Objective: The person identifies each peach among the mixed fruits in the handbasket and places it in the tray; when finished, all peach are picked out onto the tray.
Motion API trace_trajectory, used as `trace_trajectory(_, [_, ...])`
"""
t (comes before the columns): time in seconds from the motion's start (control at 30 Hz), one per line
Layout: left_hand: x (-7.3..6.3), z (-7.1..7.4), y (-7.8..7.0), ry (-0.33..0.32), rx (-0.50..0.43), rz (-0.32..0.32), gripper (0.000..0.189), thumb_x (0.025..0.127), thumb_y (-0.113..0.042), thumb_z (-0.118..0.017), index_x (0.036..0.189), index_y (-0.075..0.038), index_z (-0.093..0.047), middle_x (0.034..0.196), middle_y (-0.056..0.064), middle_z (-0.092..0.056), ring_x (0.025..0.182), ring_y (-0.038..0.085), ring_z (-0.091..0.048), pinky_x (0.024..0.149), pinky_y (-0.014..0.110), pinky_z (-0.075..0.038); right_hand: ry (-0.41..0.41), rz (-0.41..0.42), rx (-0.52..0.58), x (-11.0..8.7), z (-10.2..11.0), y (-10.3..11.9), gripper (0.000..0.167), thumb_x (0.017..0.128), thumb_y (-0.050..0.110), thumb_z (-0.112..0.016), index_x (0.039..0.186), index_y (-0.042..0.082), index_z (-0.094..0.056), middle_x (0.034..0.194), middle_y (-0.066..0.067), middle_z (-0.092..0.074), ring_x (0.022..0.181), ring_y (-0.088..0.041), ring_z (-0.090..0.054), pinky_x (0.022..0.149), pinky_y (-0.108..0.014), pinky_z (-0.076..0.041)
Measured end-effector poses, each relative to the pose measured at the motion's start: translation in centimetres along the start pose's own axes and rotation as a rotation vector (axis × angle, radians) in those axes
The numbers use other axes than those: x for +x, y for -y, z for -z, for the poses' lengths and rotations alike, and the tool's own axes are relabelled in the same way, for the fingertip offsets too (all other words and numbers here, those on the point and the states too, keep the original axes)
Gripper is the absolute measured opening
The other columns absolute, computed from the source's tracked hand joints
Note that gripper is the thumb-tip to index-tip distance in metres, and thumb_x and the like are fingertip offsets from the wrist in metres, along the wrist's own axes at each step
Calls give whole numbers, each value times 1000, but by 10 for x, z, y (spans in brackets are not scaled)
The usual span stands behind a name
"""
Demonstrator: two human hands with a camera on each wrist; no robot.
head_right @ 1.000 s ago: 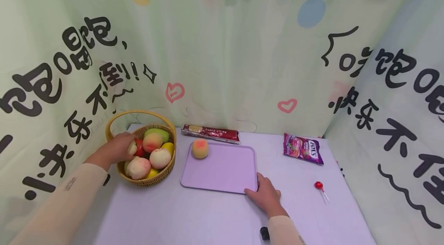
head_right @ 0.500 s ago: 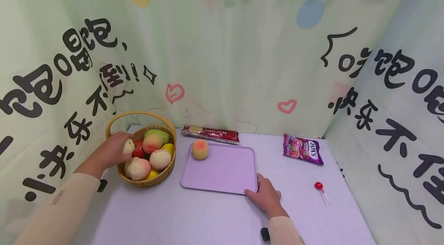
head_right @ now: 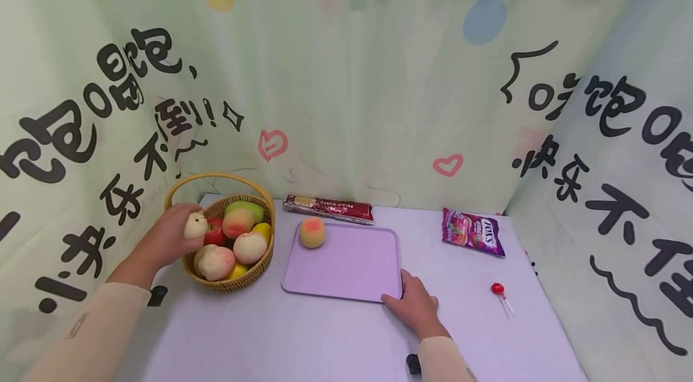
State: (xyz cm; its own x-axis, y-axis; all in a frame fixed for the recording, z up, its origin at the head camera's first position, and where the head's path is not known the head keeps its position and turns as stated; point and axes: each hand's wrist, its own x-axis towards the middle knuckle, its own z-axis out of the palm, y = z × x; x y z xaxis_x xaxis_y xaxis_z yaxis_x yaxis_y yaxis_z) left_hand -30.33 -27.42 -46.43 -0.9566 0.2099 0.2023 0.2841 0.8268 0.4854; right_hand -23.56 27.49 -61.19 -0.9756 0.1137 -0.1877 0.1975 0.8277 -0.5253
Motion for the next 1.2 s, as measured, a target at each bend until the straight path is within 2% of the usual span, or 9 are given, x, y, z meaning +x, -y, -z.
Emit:
trace_trajectory(0.27, [-8, 4, -8, -102, -40, 7, 66, 78, -9, -77, 138, 1, -52, 141, 24, -50, 124, 42, -49, 99, 63, -46, -4, 4, 1, -1, 0, -1, 99, 83, 58, -77, 154, 1, -38, 116, -13, -63, 106, -28, -58, 89, -59, -38])
trace_trajectory(0.4, [-12, 7, -14, -130, -61, 20, 68, 78, -10, -77, 140, -1, -51, 141, 24, -49, 119, 42, -51, 94, 64, -48, -1, 2, -3, -1, 1, -1, 100, 83, 59, -76, 155, 1, -38, 117, -13, -63, 106, -28, -57, 89, -59, -38])
trace_trajectory(0.57, [-15, 9, -20, -165, -87, 19, 69, 78, -8, -78, 141, -4, -50, 142, 21, -50, 111, 39, -54, 86, 59, -51, 7, -6, -3, 0, 2, 0, 101, 83, 60, -76, 156, 2, -37, 119, -13, -62, 109, -29, -57, 90, -60, -38])
trace_trajectory(0.73, [-18, 10, -28, -209, -114, -1, 68, 77, -7, -79, 139, -7, -52, 141, 19, -51, 107, 38, -57, 82, 56, -53, 14, 1, 4, 0, 2, 1, 100, 84, 59, -76, 156, 1, -36, 119, -13, -62, 109, -28, -57, 90, -60, -38])
trace_trajectory(0.9, [-20, 8, -37, -247, -154, -25, 66, 78, -5, -79, 138, -7, -53, 141, 19, -52, 107, 39, -59, 82, 59, -56, 10, 5, 10, 0, 0, 0, 100, 83, 59, -77, 156, 3, -37, 118, -12, -63, 108, -27, -57, 90, -60, -38])
trace_trajectory(1.2, [-14, 5, -58, -300, -220, -98, 65, 75, -6, -82, 135, -8, -58, 138, 16, -55, 107, 33, -59, 82, 54, -54, 8, -6, 8, -1, 1, 2, 98, 83, 57, -77, 156, 3, -38, 117, -12, -62, 107, -27, -57, 91, -60, -38])
